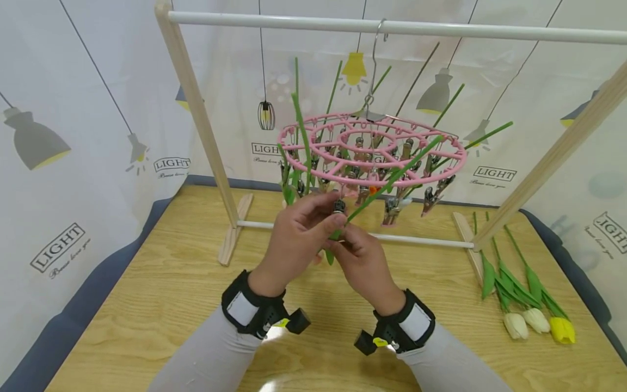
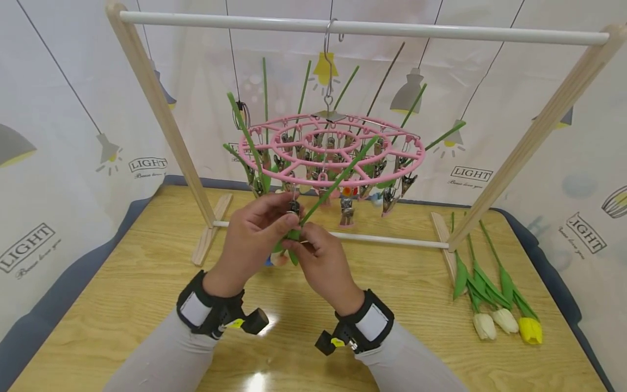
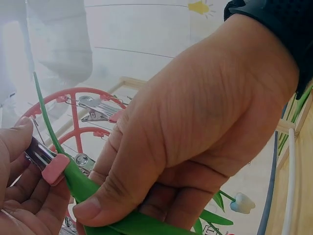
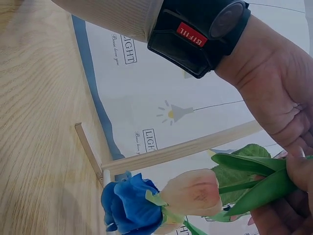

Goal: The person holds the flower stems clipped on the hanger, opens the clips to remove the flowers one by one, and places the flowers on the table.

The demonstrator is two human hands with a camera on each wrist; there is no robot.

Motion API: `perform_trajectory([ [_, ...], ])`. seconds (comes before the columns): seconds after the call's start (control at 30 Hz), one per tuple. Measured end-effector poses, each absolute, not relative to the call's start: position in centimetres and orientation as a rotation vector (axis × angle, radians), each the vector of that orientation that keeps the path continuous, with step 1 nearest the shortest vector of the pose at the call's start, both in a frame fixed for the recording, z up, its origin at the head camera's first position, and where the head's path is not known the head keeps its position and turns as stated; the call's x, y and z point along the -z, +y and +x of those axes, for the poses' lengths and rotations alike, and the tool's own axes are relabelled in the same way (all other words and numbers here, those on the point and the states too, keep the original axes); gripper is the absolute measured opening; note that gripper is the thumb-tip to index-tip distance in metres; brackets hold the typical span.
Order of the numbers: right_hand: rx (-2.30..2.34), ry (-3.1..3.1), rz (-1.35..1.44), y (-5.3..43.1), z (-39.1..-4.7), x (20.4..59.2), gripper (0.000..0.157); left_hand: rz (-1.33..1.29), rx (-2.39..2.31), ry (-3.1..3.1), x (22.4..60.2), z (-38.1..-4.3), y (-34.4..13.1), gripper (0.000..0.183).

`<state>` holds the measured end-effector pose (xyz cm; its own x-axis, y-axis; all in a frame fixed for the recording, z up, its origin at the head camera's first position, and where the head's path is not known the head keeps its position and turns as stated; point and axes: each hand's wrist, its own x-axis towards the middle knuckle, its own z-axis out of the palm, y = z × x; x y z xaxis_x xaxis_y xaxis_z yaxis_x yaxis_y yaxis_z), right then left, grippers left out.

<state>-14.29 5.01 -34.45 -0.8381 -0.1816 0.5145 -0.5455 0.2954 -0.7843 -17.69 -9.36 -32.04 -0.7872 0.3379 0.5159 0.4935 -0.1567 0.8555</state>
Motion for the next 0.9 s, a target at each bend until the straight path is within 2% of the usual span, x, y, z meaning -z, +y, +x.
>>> perform_trajectory([
  [0.4,-1.505,-2.292,0.650,5.3,-14.1,34.5,0.027,-0.969,2.132,-1.952,32.0,-17.7,-9.4,0.031],
  [0.77,-1.497,-2.309,0.647,5.2,-14.1,34.4,0.027,-0.987,2.128,-1.909,32.2,-17.7,-9.3,0.028],
  [0.9,-1.495,-2.302,0.649,5.5,-14.8,35.5,0.027,-1.002,2.098,-1.895,32.2,-17.7,-9.3,0.028],
])
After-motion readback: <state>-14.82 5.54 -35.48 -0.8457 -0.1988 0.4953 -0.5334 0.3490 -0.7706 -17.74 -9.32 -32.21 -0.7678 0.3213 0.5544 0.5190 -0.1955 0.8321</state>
